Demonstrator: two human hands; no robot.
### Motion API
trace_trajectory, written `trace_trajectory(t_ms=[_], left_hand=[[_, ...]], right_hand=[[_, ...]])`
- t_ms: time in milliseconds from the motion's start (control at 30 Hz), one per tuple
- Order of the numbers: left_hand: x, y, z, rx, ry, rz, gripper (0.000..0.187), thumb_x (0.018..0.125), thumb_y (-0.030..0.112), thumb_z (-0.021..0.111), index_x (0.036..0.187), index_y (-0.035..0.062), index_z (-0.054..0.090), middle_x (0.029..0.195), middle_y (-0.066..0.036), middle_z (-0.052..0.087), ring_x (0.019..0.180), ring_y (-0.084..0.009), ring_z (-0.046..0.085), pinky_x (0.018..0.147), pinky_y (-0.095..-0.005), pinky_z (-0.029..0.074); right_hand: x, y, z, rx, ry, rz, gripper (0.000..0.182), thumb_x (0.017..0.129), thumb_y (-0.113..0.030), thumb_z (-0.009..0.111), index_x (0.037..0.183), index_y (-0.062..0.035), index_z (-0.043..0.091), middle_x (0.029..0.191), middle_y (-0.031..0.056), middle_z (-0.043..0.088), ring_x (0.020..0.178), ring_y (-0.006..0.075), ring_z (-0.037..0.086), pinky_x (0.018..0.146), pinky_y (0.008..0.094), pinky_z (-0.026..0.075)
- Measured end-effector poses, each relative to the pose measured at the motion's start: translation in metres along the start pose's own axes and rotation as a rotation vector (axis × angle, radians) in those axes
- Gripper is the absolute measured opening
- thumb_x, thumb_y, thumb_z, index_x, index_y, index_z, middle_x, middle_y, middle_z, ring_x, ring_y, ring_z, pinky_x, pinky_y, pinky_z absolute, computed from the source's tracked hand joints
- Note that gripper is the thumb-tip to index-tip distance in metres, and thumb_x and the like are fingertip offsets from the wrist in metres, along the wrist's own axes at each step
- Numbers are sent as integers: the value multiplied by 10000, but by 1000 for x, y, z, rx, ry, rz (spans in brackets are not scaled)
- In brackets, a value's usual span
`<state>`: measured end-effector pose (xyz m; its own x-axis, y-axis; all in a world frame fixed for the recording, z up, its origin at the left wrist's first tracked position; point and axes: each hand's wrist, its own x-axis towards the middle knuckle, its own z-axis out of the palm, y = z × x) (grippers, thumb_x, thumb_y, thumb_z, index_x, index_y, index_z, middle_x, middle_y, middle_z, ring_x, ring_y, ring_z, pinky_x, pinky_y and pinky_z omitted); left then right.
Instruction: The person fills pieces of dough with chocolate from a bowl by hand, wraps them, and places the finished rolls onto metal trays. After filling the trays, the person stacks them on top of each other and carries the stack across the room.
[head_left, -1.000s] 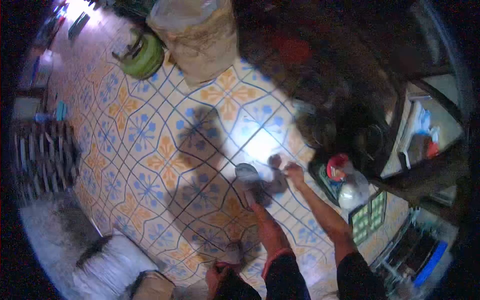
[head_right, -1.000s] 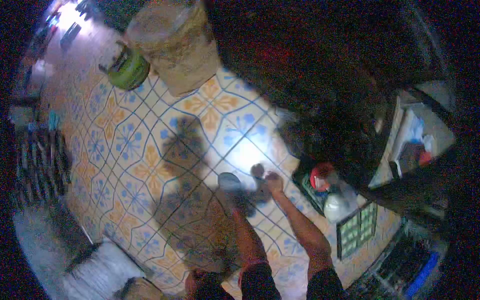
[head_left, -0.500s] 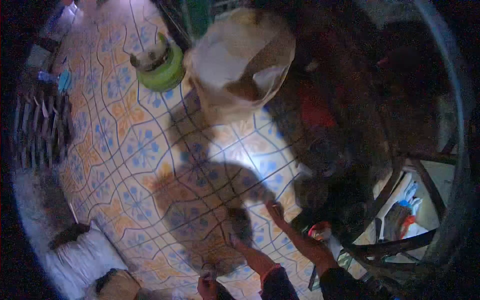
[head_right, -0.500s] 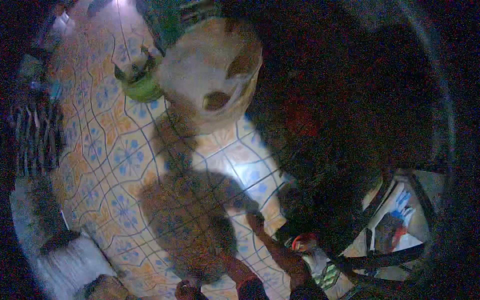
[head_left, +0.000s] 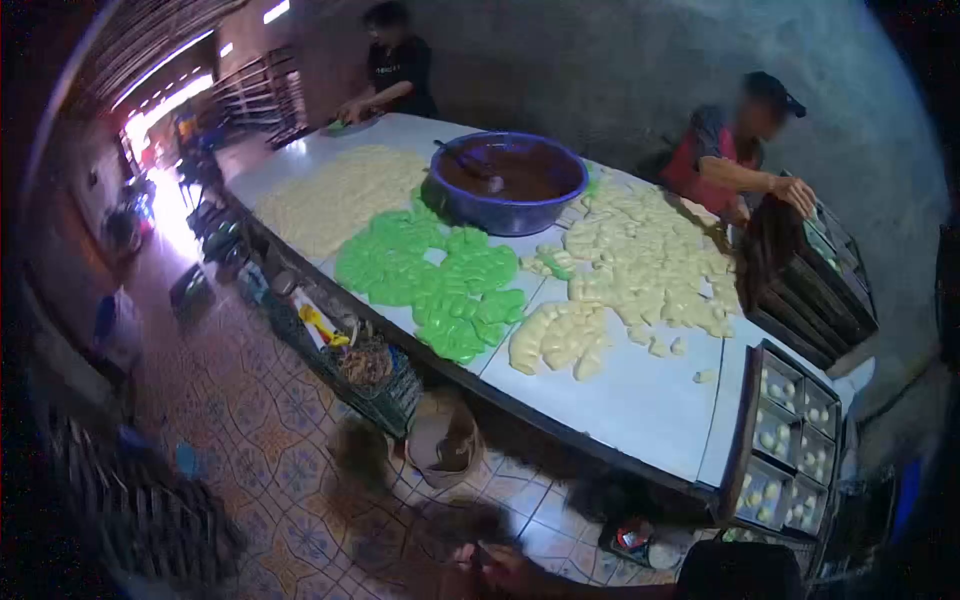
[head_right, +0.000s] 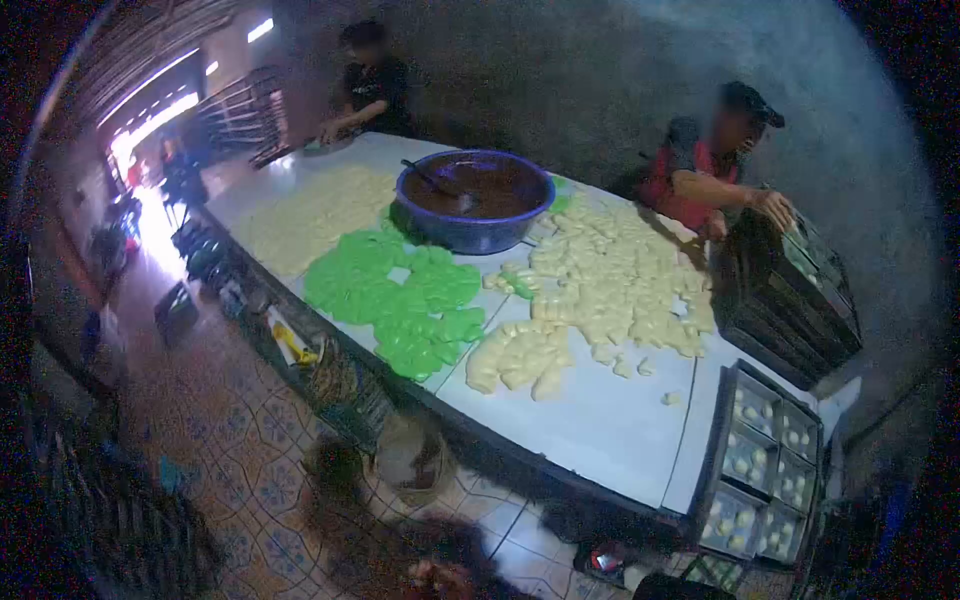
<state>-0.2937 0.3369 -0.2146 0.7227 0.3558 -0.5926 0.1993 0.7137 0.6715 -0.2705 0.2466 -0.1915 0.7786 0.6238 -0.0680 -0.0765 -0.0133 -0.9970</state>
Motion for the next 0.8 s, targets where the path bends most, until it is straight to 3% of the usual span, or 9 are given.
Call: trace_trajectory(t_ms=[133, 167, 200, 233, 367, 467, 600, 700, 800], left_hand=[[-3, 66, 88, -162, -277, 152, 592, 941, 393, 526, 1437, 136, 329, 1293, -154, 536, 1174, -304, 508, 972, -409, 405], [-4, 76, 102, -188, -348, 183, 596, 944, 396, 519, 1444, 140, 318, 1299, -152, 533, 1182, -303, 503, 977, -405, 401], [-12, 104, 134, -212, -460, 225, 674, 981, 390, 426, 1500, 72, 137, 1420, -140, 388, 1293, -260, 341, 1099, -409, 182], [-21, 126, 155, -39, -380, 251, 695, 979, 349, 455, 1501, 62, 97, 1381, -139, 427, 1256, -257, 390, 1078, -398, 238], [-8, 150, 203, 253, -562, 144, 360, 972, 196, 516, 1260, -18, 538, 1159, -84, 562, 1043, -158, 524, 912, -312, 413], [-8, 154, 246, 525, -728, 355, 194, 935, 72, 558, 1060, -54, 637, 1036, -69, 617, 937, -115, 557, 830, -265, 445], [-4, 141, 304, 303, -682, 377, 103, 862, -9, 632, 949, -63, 649, 844, -36, 654, 774, -84, 575, 757, -224, 456], [35, 126, 320, 582, -782, 262, 149, 852, 37, 633, 978, -41, 641, 913, -81, 659, 860, -123, 602, 772, -250, 473], [11, 158, 370, -153, -862, -521, 297, 933, 149, 458, 1173, -21, 500, 1090, -101, 573, 1067, -217, 554, 933, -349, 438]], right_hand=[[46, -125, -25, 369, 440, -41, 327, 875, -97, 593, 1190, -9, 573, 1108, 159, 591, 1038, 308, 581, 893, 386, 455], [51, -131, -47, -198, 436, -23, 329, 827, -78, 640, 1144, -1, 594, 1066, 152, 589, 1032, 310, 583, 879, 374, 461], [58, -171, -64, -287, 536, 36, 314, 815, -90, 663, 1111, 1, 613, 1095, 142, 570, 1055, 288, 568, 895, 360, 450], [64, -159, -81, -393, 643, -150, 320, 807, -97, 677, 1107, 2, 624, 1139, 136, 536, 1073, 269, 545, 912, 358, 436], [56, -238, -132, -460, 575, -220, 368, 825, -50, 650, 1192, -67, 632, 1164, 131, 489, 1010, 236, 539, 870, 328, 450], [55, -248, -147, -455, 776, -254, 238, 865, -53, 612, 1094, -34, 673, 939, 83, 561, 850, 180, 563, 685, 284, 473], [67, -247, -199, -327, 839, -135, 178, 918, -129, 572, 1007, -29, 689, 933, 85, 536, 884, 170, 533, 722, 285, 461], [84, -259, -240, -363, 870, -418, 336, 945, -319, 534, 1005, -25, 683, 1065, 131, 491, 1083, 224, 446, 922, 349, 396], [100, -242, -266, -427, 690, -526, 439, 914, -384, 567, 1214, -64, 580, 1275, 148, 465, 1127, 248, 471, 957, 412, 407]])
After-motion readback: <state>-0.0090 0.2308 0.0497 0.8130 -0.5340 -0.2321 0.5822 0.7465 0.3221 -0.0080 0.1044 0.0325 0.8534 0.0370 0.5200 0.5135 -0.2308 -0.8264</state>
